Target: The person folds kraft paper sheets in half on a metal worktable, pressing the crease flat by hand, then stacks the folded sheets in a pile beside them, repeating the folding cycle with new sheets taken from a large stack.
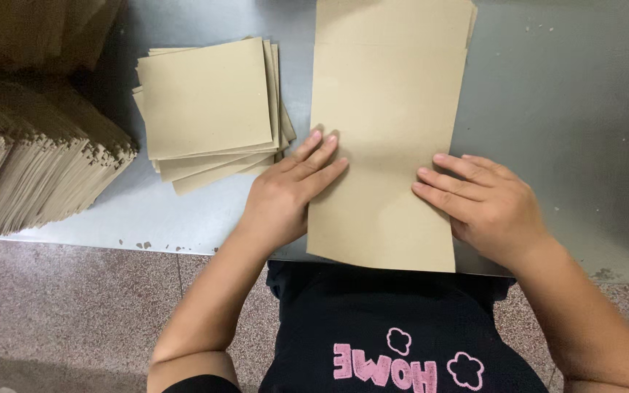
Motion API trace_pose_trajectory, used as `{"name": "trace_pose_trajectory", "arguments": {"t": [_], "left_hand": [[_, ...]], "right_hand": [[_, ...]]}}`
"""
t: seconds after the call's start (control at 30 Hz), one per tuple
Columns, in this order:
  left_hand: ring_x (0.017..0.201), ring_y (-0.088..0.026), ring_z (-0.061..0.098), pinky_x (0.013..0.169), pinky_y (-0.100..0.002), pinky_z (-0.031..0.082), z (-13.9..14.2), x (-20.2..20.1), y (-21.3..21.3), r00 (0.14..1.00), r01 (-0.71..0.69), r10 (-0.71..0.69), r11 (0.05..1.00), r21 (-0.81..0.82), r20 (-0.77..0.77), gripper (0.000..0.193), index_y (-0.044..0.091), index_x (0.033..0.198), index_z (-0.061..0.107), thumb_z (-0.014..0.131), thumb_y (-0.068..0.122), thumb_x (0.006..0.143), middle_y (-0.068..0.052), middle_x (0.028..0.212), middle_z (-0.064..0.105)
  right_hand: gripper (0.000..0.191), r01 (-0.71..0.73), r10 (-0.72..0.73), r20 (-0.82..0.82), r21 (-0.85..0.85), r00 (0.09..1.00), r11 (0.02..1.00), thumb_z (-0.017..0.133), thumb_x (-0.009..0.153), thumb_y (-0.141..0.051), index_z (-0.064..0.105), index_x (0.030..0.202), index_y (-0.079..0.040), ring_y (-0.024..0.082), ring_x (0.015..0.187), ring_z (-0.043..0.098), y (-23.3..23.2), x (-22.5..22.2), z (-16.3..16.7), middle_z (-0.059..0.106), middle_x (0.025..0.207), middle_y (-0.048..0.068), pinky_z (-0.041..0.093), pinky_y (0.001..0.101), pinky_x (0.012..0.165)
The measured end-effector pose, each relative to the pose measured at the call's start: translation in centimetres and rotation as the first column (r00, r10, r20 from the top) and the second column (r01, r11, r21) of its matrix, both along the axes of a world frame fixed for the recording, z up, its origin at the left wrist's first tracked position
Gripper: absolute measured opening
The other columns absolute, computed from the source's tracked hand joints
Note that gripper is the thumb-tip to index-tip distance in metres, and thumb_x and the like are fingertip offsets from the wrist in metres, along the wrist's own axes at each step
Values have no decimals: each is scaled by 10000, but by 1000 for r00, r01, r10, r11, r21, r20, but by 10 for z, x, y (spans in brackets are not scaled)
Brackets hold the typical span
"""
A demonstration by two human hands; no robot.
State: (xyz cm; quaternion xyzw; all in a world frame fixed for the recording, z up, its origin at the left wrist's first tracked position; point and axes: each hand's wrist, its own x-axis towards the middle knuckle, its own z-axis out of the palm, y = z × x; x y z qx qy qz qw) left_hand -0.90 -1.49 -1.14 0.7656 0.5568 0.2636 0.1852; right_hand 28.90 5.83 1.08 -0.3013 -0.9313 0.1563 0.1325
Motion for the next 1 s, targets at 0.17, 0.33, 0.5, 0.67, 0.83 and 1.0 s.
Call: {"name": "trace_pose_trajectory", "arguments": {"t": [0.17, 0.33, 0.5, 0.67, 0.83, 1.0], "left_hand": [[1373, -298, 591, 1048, -385, 539, -7, -1, -5, 1000, -19, 18, 1000, 18, 8, 384, 112, 1227, 733, 754, 103, 844, -134, 1430, 640], [1135, -259, 700, 952, -375, 589, -8, -2, -8, 998, -42, 40, 999, 35, 56, 366, 158, 1182, 751, 753, 55, 831, -38, 1148, 757], [651, -172, 689, 623, -330, 566, -5, 14, 1, 867, -292, 420, 865, -408, 269, 548, 144, 1351, 636, 851, 217, 852, -64, 808, 700], [583, -155, 649, 581, -312, 534, -1, 20, 4, 830, -397, 528, 786, -475, 180, 732, 153, 1512, 488, 816, 231, 863, -52, 692, 679], [673, -185, 658, 632, -326, 548, -4, 19, 4, 909, -344, 383, 912, -225, 166, 305, 139, 1223, 746, 795, 192, 927, -60, 817, 701], [693, -248, 654, 641, -378, 536, -3, 20, 4, 932, -336, 359, 911, -239, 58, 322, 124, 1235, 751, 761, 229, 932, -73, 814, 664]], "right_hand": [[273, 23, -22, 47, -20, 999, 1000, 730, 858, -86, 790, 1108, -177, 209, 1230, 681, 2, 0, 3, 747, 1244, -14, 533, 417, 1060], [309, 48, -78, -119, -234, 990, 971, 734, 833, -180, 748, 1136, -122, 249, 1140, 698, 9, 8, -1, 756, 1134, 44, 540, 407, 938], [737, 387, -437, -41, -396, 898, 833, 760, 945, -211, 420, 1551, 33, 238, 897, 691, 5, 3, -19, 704, 1016, 152, 535, 362, 774], [828, 406, -512, -118, -472, 851, 783, 749, 1009, -194, 254, 1641, 12, 131, 677, 609, 13, -10, -34, 642, 765, 58, 503, 266, 660], [679, 415, -474, -80, -370, 877, 831, 778, 1003, -210, 433, 1556, -20, 145, 678, 609, 19, -19, -28, 630, 753, 34, 495, 297, 643], [361, 225, -281, 63, 446, 958, 866, 824, 836, -227, 685, 1150, -115, 293, 911, 667, 14, -30, -8, 711, 936, 90, 496, 409, 830]]}}
